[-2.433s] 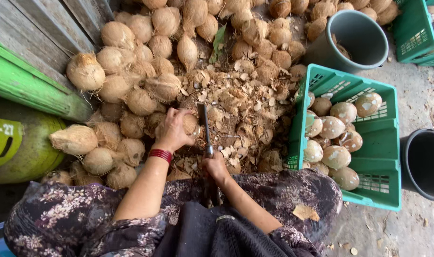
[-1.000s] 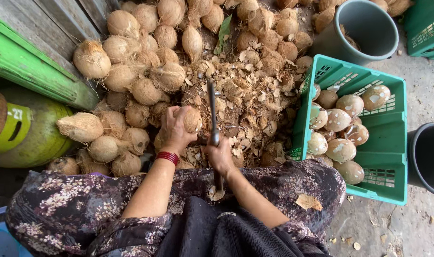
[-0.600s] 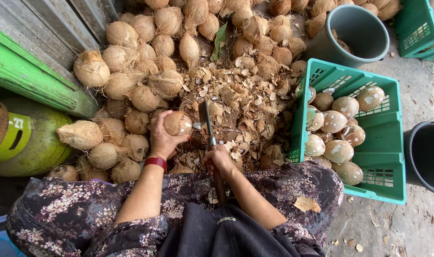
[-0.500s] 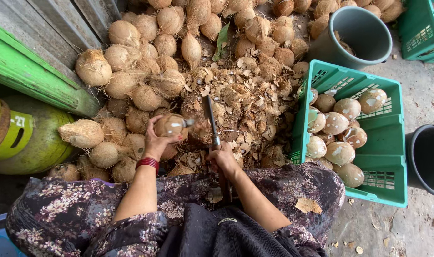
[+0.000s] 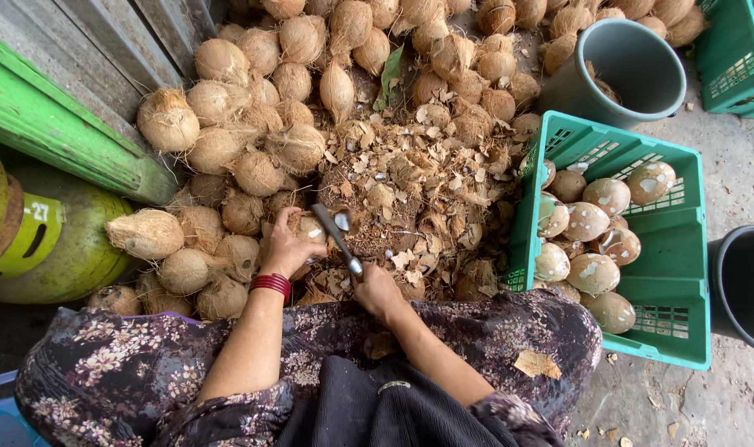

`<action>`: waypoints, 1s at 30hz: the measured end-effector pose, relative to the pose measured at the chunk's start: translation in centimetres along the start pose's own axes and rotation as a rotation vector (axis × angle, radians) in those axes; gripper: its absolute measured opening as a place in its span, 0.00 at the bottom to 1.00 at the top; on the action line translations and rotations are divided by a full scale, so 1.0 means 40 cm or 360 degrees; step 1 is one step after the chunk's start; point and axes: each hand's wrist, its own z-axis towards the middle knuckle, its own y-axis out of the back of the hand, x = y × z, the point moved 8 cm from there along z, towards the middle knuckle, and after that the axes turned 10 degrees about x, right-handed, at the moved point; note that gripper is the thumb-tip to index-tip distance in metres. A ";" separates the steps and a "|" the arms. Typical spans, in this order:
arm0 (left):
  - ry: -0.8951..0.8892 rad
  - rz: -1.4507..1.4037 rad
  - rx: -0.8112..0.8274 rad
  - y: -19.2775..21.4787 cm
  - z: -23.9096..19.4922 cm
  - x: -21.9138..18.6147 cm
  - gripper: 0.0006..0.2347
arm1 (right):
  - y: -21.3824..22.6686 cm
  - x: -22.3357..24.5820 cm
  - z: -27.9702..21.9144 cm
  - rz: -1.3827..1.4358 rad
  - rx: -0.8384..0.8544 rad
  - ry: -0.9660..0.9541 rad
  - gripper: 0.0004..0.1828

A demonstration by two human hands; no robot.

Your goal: The person sits on the ground and uses a long-handled peeling tool to remove the husk from coconuts. They rotate each coconut and scrape away the fibrous outer layer, placing the peeled coconuts into a green crate nearby.

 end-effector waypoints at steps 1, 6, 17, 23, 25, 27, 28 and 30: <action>0.0022 -0.0073 0.0005 -0.007 -0.003 0.027 0.43 | -0.003 -0.015 0.009 -0.0063 -0.0034 -0.0054 0.11; -0.0269 -0.0204 -0.0122 -0.021 -0.011 0.072 0.43 | 0.001 -0.063 0.019 0.0077 -0.0015 -0.0164 0.16; -0.0936 -0.2208 0.0567 0.017 -0.226 -0.151 0.35 | 0.118 -0.103 0.024 -0.0057 -0.0291 0.0135 0.10; -0.1610 -0.2166 0.0712 0.272 -0.451 -0.192 0.38 | 0.085 -0.170 0.061 0.0088 -0.0074 -0.0094 0.13; -0.1460 -0.2323 0.0344 0.413 -0.560 -0.059 0.40 | 0.089 -0.173 0.072 0.0048 -0.0091 -0.0070 0.12; -0.1597 -0.1834 -0.0088 0.559 -0.690 0.050 0.38 | 0.090 -0.177 0.081 0.0003 -0.0100 -0.0087 0.13; -0.1517 -0.1683 -0.0358 0.609 -0.744 0.131 0.38 | 0.090 -0.180 0.082 -0.0024 -0.0100 -0.0116 0.13; -0.1140 -0.1169 -0.0913 0.699 -0.844 0.312 0.37 | 0.092 -0.179 0.076 -0.0044 -0.0084 -0.0133 0.15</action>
